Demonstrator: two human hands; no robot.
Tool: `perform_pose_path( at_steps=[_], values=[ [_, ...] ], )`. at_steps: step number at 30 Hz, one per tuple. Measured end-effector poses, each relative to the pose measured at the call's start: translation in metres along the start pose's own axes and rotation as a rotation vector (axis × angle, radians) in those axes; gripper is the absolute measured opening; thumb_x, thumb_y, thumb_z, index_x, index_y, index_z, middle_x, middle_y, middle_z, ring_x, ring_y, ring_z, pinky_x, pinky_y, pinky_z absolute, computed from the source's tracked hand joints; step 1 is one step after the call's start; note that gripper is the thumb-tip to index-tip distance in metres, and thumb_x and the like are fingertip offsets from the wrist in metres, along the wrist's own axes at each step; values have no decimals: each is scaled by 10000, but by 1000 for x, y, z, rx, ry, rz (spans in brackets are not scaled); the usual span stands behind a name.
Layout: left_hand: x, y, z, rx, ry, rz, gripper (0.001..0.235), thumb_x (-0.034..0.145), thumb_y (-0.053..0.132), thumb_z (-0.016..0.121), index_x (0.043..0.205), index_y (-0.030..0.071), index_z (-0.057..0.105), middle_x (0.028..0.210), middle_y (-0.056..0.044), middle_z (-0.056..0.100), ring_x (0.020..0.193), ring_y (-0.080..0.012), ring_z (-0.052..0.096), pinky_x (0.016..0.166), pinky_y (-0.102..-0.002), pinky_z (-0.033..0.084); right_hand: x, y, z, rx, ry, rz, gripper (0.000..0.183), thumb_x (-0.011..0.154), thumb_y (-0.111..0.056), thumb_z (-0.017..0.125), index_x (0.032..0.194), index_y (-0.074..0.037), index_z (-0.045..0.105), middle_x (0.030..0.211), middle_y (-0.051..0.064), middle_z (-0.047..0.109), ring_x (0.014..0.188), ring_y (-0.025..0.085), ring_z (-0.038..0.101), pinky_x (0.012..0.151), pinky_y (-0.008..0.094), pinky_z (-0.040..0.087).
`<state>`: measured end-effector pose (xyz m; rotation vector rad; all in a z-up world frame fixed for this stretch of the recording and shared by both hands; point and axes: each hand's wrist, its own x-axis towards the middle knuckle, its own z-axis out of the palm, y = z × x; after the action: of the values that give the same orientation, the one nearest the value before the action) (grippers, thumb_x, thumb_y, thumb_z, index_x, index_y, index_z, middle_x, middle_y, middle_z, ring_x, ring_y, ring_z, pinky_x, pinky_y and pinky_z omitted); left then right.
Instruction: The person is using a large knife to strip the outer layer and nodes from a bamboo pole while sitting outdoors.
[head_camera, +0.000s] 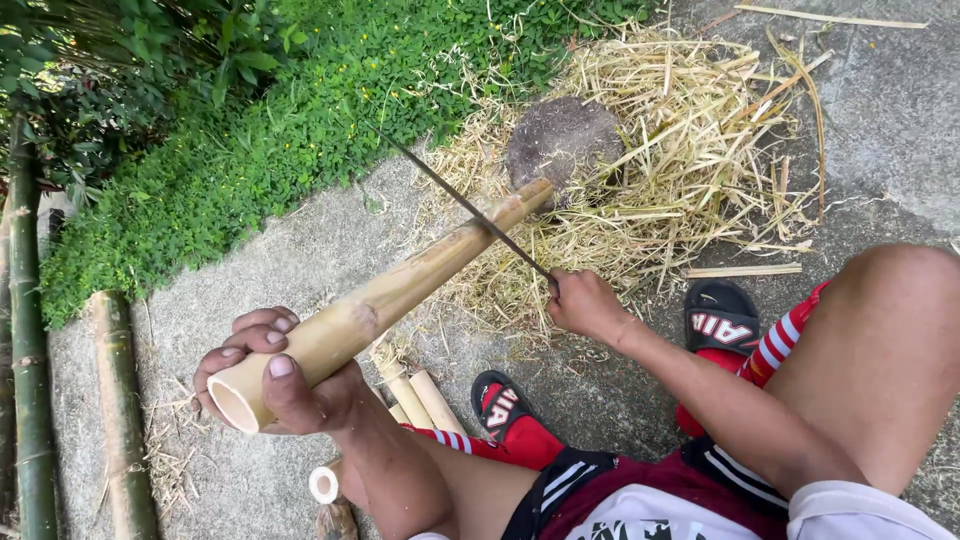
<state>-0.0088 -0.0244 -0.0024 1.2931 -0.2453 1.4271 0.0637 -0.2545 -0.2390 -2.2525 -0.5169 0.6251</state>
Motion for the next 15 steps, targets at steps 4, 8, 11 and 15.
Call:
perform_pose_path(
  at_steps=[4, 8, 11, 15],
  values=[
    [6, -2, 6, -49, 37, -6, 436, 822, 108, 690, 1170, 39, 437, 780, -125, 515, 711, -259, 541, 647, -331, 494, -12, -16, -10, -25, -1, 0, 166, 848, -5, 572, 1008, 7, 616, 595, 99, 642, 489, 235, 686, 399, 356, 567],
    [7, -5, -2, 8, 61, -42, 422, 804, 113, 695, 1132, 37, 441, 820, -109, 515, 701, -252, 541, 637, -339, 502, -28, -28, 1, -34, 138, -309, 139, 843, -88, 650, 941, 10, 643, 585, 105, 636, 487, 231, 665, 459, 375, 566],
    [7, -4, -10, -22, 21, -55, 430, 819, 111, 699, 1158, 43, 443, 765, -129, 528, 706, -256, 543, 639, -330, 489, -8, -8, 8, -25, 141, -252, 129, 847, -82, 645, 941, 6, 644, 587, 106, 630, 484, 232, 647, 469, 380, 562],
    [12, -8, -15, -34, 14, -72, 418, 832, 108, 698, 1158, 48, 443, 778, -130, 533, 720, -259, 555, 650, -333, 493, 39, 61, 15, 0, -61, 204, 113, 849, 2, 574, 924, -5, 658, 611, 97, 629, 520, 198, 654, 463, 348, 583]
  ],
)
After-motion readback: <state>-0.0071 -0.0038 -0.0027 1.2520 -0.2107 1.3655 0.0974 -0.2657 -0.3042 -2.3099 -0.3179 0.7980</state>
